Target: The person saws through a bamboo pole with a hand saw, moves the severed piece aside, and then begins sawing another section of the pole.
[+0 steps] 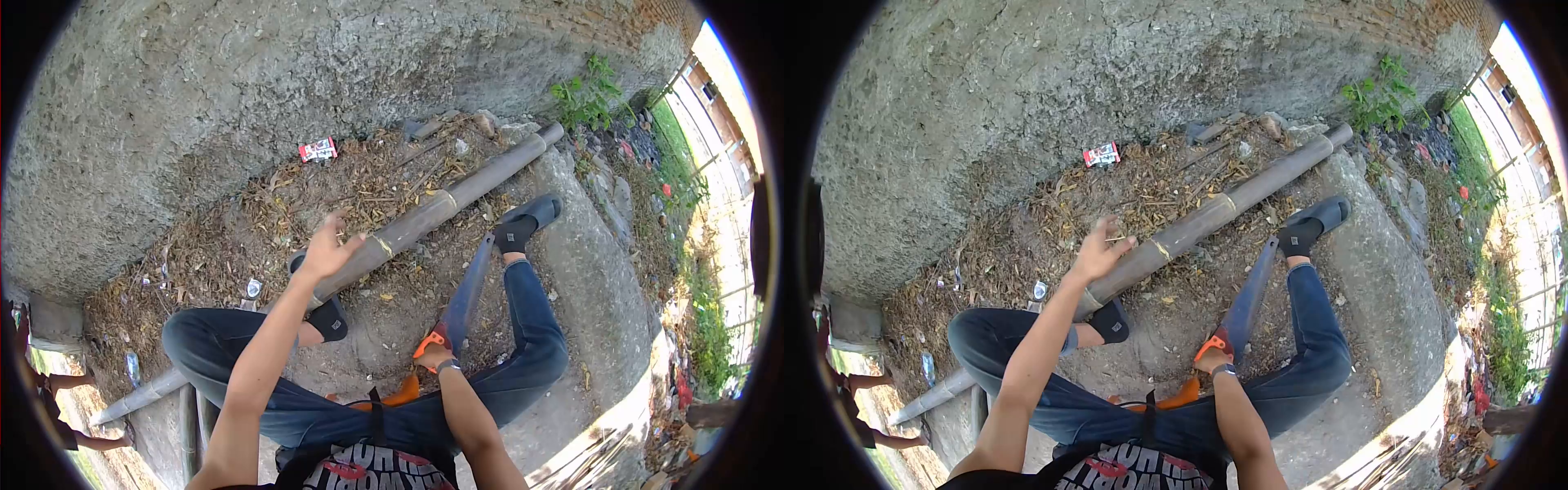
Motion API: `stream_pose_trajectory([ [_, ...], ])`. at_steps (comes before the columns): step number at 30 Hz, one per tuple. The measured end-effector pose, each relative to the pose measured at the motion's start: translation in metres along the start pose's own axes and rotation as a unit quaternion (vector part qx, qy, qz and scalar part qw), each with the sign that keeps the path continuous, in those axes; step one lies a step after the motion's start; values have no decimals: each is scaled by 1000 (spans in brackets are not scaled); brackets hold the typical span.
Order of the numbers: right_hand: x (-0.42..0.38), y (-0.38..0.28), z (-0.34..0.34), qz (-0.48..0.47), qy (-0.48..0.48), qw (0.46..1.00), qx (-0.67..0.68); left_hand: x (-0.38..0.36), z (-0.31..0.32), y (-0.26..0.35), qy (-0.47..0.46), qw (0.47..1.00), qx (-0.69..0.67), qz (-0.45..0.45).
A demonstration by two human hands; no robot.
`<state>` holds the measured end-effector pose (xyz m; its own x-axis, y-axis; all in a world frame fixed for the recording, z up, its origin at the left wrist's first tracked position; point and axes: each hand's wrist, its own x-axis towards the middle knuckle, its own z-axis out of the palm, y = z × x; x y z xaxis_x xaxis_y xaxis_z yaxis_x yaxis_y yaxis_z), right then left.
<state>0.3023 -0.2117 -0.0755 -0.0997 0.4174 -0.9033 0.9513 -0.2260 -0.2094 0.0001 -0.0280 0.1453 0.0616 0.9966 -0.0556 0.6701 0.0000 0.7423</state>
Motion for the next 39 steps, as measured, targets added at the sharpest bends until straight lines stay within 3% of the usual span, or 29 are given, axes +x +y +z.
stream_pose_trajectory([
  [2, 4, 4, 14, 2, 9, 999, -47, 8, 61, -64, -8, 993, 113, -45],
  [3, 9, 9, 18, 4, 23, 995, -94, 5, 72, -68, -44, 989, 116, -80],
  [4, 16, 8, 11, 13, -42, 995, -87, 1, 91, -84, -53, 981, 173, -76],
  [5, 28, 6, 12, 12, -42, 995, -88, -1, 106, -100, -58, 969, 230, -74],
  [7, 50, 14, 29, 86, 1, 995, -59, -8, 115, -98, -28, 968, 237, -77],
  [8, 46, 7, 37, 118, 76, 987, -79, -7, 117, -96, 2, 966, 246, -75],
  [12, 67, 6, 52, 115, 93, 985, -87, 0, 119, -95, -13, 970, 232, -77],
  [15, 78, 13, 62, 102, 101, 982, -124, 27, 109, -85, -64, 969, 217, -95],
  [17, 46, 0, 43, 77, 142, 977, -136, 45, 97, -82, -216, 945, 195, -148],
  [19, -13, -32, 3, 41, 195, 980, 10, 54, 94, -94, -210, 951, 189, -126],
  [21, -25, -33, 7, 0, 237, 970, 57, 59, 92, -107, -251, 945, 162, -129],
  [23, -44, -50, -5, -83, 308, 916, 242, 52, 89, -102, -263, 941, 157, -146],
  [24, -53, -55, -4, -124, 295, 875, 362, 47, 89, -100, -237, 946, 163, -147],
  [25, -64, -63, -7, -119, 296, 873, 370, 43, 88, -96, -210, 952, 169, -145],
  [27, -95, -76, -18, -164, 311, 678, 645, 26, 91, -86, -208, 947, 176, -171],
  [28, -104, -82, -22, -169, 333, 585, 720, 15, 98, -89, -137, 952, 226, -152],
  [29, -115, -86, -27, -172, 331, 589, 717, 5, 105, -93, -61, 951, 273, -132],
  [31, -134, -89, -42, -212, 308, 429, 822, -9, 109, -103, -39, 956, 263, -127],
  [33, -148, -88, -48, -180, 342, 448, 806, -18, 112, -112, -3, 959, 272, -79],
  [36, -169, -74, -35, -230, 379, 536, 718, -28, 112, -117, 31, 957, 283, -56],
  [37, -175, -70, -32, -233, 378, 541, 714, -31, 113, -119, 36, 958, 279, -60],
  [39, -184, -62, -25, -314, 441, 616, 572, -35, 113, -122, 50, 950, 304, -50],
])
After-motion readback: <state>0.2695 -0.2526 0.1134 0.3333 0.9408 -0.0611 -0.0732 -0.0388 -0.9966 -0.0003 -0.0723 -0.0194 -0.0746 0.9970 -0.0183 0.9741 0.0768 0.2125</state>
